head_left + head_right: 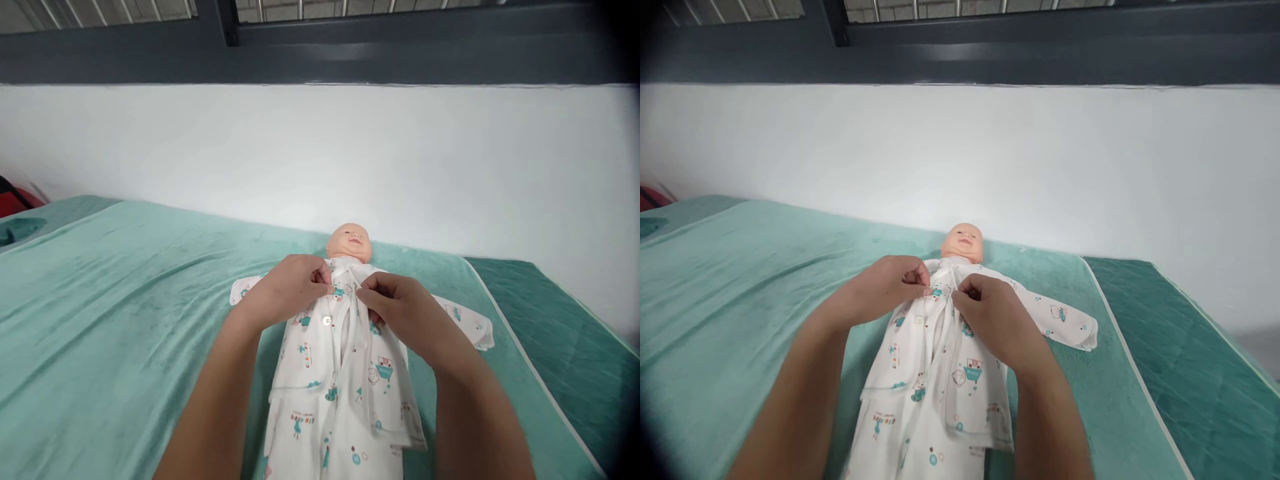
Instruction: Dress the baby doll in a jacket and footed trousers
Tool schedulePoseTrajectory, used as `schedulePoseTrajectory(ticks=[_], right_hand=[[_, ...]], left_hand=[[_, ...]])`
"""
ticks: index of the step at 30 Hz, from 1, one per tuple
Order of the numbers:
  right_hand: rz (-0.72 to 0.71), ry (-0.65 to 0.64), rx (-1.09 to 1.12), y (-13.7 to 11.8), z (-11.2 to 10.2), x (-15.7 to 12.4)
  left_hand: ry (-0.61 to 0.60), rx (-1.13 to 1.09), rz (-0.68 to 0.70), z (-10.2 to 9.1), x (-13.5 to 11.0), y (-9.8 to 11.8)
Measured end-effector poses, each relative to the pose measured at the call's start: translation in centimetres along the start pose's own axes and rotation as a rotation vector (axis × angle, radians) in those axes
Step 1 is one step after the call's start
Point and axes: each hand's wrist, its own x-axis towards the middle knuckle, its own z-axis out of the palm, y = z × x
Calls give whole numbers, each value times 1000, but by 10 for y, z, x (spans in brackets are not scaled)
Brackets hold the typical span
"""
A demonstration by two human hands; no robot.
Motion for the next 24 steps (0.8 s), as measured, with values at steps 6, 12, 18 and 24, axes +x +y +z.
schedulePoseTrajectory(ticks=[6,12,18,24], right_hand=[[-27,-31,246,-2,1,1],[-33,-56,352,-1,5,6],[-36,-76,399,2,6,8],[-34,-61,392,6,7,10]], left_hand=[[-11,-158,0,2,2,4],[-76,-271,8,7,6,2],[-97,-371,41,12,7,3],[-134,-478,59,16,10,0]])
